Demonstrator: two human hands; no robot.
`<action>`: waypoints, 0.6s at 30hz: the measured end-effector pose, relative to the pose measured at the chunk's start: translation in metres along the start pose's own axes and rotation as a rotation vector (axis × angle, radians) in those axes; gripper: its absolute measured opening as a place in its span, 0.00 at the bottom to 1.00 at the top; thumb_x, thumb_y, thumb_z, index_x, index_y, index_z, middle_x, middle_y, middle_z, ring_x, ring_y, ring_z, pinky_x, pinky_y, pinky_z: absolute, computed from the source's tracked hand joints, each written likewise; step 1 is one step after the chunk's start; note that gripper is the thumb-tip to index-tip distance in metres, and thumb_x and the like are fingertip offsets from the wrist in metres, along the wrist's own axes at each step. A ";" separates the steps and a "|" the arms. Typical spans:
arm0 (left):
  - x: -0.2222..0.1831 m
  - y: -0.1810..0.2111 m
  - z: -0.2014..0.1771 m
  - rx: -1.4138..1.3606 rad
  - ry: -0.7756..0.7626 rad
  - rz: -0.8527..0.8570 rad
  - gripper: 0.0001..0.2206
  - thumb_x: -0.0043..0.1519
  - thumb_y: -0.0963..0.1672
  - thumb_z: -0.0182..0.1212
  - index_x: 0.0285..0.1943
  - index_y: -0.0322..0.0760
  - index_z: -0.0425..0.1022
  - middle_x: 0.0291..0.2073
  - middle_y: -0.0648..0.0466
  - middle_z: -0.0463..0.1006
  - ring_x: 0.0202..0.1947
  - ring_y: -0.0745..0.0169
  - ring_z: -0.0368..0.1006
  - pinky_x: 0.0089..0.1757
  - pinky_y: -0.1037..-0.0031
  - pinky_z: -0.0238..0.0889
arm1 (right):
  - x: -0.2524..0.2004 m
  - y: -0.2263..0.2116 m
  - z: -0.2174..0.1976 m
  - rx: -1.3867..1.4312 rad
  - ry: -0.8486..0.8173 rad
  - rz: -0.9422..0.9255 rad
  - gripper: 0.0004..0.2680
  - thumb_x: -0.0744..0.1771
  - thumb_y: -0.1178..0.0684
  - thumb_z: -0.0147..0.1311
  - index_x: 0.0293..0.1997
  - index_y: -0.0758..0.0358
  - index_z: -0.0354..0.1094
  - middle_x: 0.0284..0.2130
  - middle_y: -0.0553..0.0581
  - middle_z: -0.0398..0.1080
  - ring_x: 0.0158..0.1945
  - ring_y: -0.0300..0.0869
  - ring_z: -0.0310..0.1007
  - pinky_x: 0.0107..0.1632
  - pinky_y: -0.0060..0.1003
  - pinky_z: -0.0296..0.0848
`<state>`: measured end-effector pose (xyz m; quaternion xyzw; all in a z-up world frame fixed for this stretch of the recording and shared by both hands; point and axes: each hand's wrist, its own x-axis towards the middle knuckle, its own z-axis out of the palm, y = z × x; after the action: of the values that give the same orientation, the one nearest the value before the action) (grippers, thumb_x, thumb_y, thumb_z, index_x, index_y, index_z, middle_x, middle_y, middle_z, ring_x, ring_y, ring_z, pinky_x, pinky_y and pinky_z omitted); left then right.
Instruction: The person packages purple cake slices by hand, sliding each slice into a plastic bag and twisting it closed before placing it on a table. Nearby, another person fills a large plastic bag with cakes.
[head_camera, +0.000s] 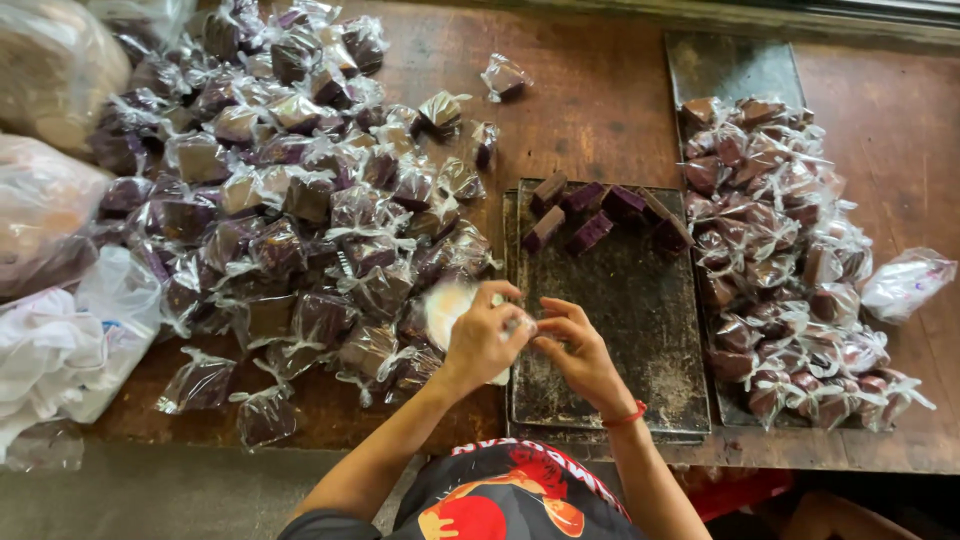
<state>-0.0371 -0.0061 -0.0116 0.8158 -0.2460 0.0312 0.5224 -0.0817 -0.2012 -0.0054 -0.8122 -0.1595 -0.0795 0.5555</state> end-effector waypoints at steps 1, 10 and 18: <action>0.002 -0.006 0.001 -0.185 -0.061 -0.073 0.05 0.61 0.41 0.64 0.36 0.34 0.84 0.48 0.48 0.79 0.38 0.61 0.79 0.39 0.74 0.73 | 0.000 -0.004 0.002 -0.099 0.023 0.048 0.06 0.65 0.62 0.59 0.46 0.68 0.74 0.58 0.64 0.67 0.56 0.49 0.71 0.52 0.37 0.73; -0.016 -0.023 0.022 -0.502 0.010 -0.279 0.05 0.61 0.41 0.66 0.40 0.32 0.83 0.49 0.50 0.81 0.42 0.63 0.80 0.43 0.76 0.76 | -0.005 -0.027 0.015 -0.599 0.147 -0.159 0.05 0.64 0.64 0.58 0.41 0.65 0.70 0.42 0.59 0.73 0.45 0.53 0.73 0.48 0.45 0.71; 0.008 -0.038 -0.080 -0.364 0.233 -0.361 0.07 0.65 0.44 0.62 0.40 0.35 0.80 0.44 0.51 0.80 0.41 0.64 0.76 0.40 0.77 0.75 | -0.019 -0.039 0.009 -0.397 0.189 0.048 0.01 0.67 0.63 0.55 0.39 0.65 0.68 0.34 0.58 0.72 0.33 0.45 0.74 0.36 0.37 0.73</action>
<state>0.0027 0.0735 -0.0045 0.7300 -0.0365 -0.0138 0.6823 -0.1130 -0.1835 0.0199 -0.8981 -0.0686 -0.1717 0.3991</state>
